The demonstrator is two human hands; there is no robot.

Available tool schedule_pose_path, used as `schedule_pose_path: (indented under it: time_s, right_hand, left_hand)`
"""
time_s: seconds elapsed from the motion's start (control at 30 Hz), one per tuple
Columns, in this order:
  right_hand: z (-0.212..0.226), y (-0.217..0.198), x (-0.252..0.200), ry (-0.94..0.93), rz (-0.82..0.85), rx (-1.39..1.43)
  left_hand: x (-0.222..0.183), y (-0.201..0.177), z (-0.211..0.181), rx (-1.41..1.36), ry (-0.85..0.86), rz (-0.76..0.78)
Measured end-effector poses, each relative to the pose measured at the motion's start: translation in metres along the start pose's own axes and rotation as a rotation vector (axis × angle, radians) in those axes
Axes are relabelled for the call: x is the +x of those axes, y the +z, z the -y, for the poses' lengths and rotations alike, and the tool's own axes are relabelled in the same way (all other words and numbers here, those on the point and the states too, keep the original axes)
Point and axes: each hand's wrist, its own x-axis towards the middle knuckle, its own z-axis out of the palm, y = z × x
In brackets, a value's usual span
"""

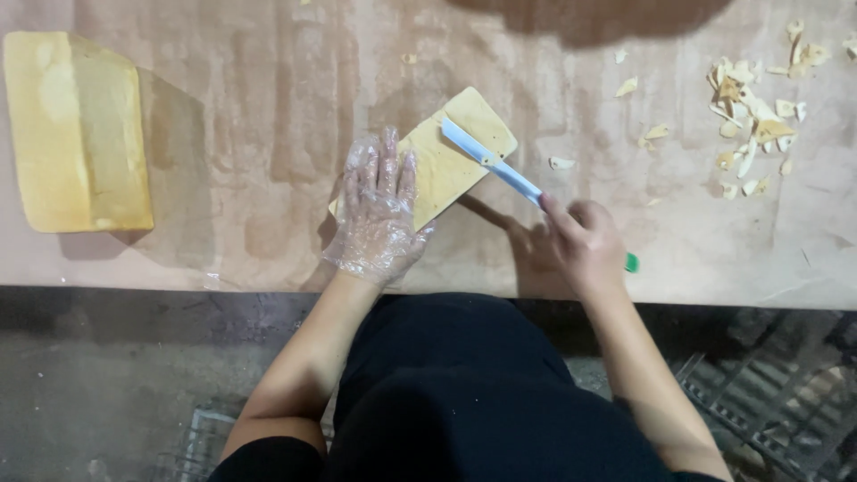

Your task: The person scrapes the exterior crust off several loaves of bread using a knife while wearing a protective glove on the left hand.

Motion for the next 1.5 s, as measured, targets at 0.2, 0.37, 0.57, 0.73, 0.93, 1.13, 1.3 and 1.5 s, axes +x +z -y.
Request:
schedule_pose_path:
  time_s: [0.2, 0.37, 0.57, 0.73, 0.93, 1.13, 1.3, 1.5]
  right_hand:
    - [-0.071, -0.022, -0.051, 0.45, -0.046, -0.087]
    - [-0.065, -0.028, -0.03, 0.487, -0.143, 0.279]
    - [-0.012, -0.058, 0.011, 0.451, 0.086, 0.472]
    - [0.005, -0.085, 0.007, 0.38, 0.156, 0.274]
    - [0.019, -0.104, 0.007, 0.521, 0.214, 0.25]
    - [0.035, -0.109, 0.018, 0.399, 0.176, 0.18]
    - [0.03, -0.109, 0.017, 0.351, 0.223, 0.099]
    - [-0.048, -0.109, -0.011, 0.685, 0.243, 0.768]
  left_hand:
    - [0.006, -0.021, -0.012, 0.041, -0.054, 0.039]
    - [0.018, -0.007, -0.067, -0.128, 0.321, 0.033]
    - [0.032, 0.017, -0.057, -0.05, 0.533, -0.29]
    - [0.03, 0.037, -0.034, -0.224, 0.504, -0.018]
    - [0.046, 0.025, -0.046, -0.186, 0.145, -0.023]
    - [0.049, 0.006, -0.054, -0.151, 0.079, 0.048]
    - [0.054, 0.014, -0.055, -0.121, 0.067, 0.025]
    - [0.042, 0.018, -0.036, -0.352, 0.098, -0.181]
